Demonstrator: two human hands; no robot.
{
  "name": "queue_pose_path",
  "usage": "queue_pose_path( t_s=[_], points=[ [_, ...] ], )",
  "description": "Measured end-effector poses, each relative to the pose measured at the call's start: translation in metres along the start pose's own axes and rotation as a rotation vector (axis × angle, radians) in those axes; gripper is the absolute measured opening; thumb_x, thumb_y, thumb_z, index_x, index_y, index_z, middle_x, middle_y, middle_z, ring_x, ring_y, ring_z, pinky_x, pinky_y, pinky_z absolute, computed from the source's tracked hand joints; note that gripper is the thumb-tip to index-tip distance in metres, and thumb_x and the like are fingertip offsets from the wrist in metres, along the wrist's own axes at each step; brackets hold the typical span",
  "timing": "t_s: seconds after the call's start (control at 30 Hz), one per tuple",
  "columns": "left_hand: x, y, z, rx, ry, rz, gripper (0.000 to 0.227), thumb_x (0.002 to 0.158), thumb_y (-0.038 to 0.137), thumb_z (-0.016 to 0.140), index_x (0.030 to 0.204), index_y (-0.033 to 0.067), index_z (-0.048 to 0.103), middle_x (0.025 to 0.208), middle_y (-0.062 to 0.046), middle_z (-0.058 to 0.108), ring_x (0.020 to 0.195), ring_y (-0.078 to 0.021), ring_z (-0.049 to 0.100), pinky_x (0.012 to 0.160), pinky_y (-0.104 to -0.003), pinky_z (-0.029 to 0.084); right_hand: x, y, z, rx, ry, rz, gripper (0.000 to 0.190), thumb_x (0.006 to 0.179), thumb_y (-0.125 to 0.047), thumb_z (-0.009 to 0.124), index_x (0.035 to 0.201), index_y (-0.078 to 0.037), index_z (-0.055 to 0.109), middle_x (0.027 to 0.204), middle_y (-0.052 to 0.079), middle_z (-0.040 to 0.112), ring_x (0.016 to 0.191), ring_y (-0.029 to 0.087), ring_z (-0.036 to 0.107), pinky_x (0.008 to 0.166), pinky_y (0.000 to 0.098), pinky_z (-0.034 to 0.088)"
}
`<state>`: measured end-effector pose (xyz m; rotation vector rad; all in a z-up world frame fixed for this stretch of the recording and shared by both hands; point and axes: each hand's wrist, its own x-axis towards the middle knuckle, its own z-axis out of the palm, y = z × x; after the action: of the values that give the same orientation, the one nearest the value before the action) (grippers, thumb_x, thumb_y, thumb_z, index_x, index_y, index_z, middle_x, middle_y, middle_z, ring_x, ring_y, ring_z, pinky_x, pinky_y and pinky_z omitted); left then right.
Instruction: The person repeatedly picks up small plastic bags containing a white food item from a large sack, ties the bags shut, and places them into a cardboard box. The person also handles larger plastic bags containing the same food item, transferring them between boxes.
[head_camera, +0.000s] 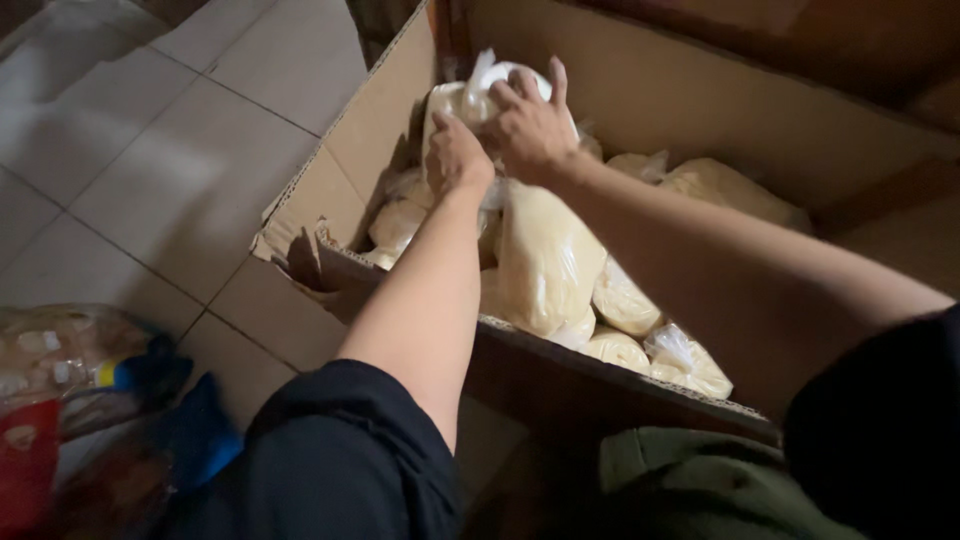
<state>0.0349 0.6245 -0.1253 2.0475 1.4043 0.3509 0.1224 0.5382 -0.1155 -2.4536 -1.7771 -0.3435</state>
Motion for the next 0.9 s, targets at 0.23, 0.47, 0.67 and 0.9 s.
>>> queue_pose_path(
  t_s=[0.23,0.47,0.67,0.9],
  points=[
    [-0.014,-0.015,0.019,0.023,-0.104,-0.012,0.065,0.088,0.011,0.067,0.144,0.0049,0.035,0.136,-0.022,0.060,0.124,-0.0396,0.061,0.101,-0.045,0.051,-0.063,-0.016,-0.025,-0.003,0.096,0.172,0.022,0.081,-0.019,0.068,0.100,-0.023,0.078,0.131,0.007,0.052,0.136,0.032,0.040,0.116,0.0723,0.016],
    [-0.031,-0.019,0.031,0.110,-0.111,0.059,0.081,0.079,0.017,0.074,0.144,0.0026,0.028,0.138,-0.026,0.053,0.125,-0.0410,0.055,0.104,-0.048,0.044,-0.110,-0.014,-0.051,0.075,0.274,0.297,0.021,0.083,-0.017,0.070,0.103,-0.017,0.076,0.131,0.012,0.051,0.125,0.037,0.043,0.094,0.0658,0.041],
    [-0.079,0.011,0.003,-0.104,-0.147,-0.032,0.071,0.082,0.019,0.072,0.139,-0.0011,0.035,0.123,-0.031,0.064,0.111,-0.0453,0.066,0.095,-0.050,0.054,-0.142,-0.033,-0.078,0.378,0.445,0.481,0.022,0.083,-0.014,0.072,0.104,-0.013,0.074,0.127,0.015,0.053,0.114,0.042,0.046,0.088,0.0502,0.048],
    [-0.129,0.046,-0.011,-0.185,0.018,-0.065,0.083,0.084,0.021,0.070,0.151,-0.0012,0.025,0.121,-0.030,0.065,0.108,-0.0451,0.067,0.094,-0.050,0.054,-0.155,-0.032,-0.114,0.603,0.472,0.782,0.024,0.070,-0.022,0.085,0.087,-0.011,0.071,0.113,0.014,0.056,0.106,0.039,0.048,0.087,0.0468,0.047]
  ],
)
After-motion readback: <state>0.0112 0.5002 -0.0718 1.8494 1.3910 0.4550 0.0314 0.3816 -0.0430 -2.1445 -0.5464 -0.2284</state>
